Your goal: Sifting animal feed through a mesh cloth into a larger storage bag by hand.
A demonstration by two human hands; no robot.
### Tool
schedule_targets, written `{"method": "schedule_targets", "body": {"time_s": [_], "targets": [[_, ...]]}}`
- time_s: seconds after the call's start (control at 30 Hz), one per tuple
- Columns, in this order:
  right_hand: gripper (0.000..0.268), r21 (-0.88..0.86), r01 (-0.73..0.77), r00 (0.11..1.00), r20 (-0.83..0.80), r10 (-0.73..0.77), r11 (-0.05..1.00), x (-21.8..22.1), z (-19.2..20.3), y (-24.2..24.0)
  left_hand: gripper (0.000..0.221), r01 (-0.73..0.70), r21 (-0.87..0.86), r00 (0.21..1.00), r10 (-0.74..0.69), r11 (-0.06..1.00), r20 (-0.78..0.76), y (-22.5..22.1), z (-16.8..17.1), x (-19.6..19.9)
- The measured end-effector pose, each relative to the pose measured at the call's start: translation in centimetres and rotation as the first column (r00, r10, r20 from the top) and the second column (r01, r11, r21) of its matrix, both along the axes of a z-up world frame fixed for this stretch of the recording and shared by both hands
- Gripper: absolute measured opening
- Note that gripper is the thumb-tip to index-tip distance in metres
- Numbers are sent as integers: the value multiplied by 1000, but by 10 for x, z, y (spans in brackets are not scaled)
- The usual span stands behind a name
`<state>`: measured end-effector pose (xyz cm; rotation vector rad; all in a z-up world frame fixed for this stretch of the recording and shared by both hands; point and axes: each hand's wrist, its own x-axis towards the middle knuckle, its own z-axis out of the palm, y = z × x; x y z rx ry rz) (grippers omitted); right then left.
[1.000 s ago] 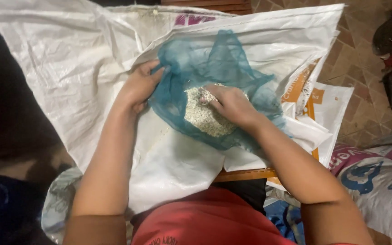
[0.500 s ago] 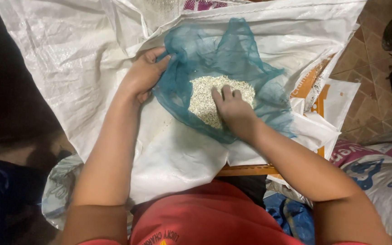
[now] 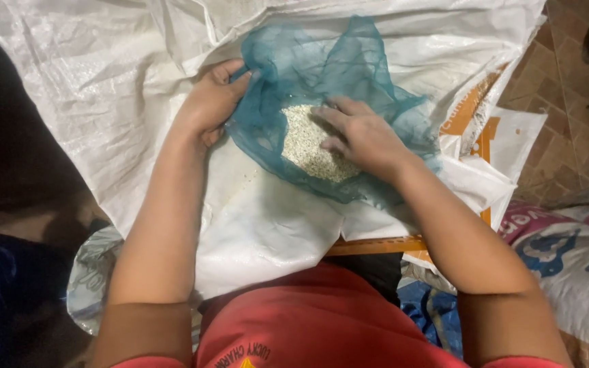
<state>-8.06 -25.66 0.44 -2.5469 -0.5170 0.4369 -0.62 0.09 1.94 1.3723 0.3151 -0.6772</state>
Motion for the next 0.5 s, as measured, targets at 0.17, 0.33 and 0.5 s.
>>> {"method": "schedule_targets", "body": {"time_s": [0.17,0.33,0.5], "targets": [[45,126,30,996,80,-40,992,-7,5,2,28,20,-14,1000,-20,1000,-18,-1,8,-3],[42,-144,-97,975,187,124,985,-20,26,-1,19,29,-125,999,-24,992,41,5,-11,1],[49,-349,213,918,391,-65,913,-53,40,-51,22,84,-54,990,-77,995,121,1,4,-5]]}}
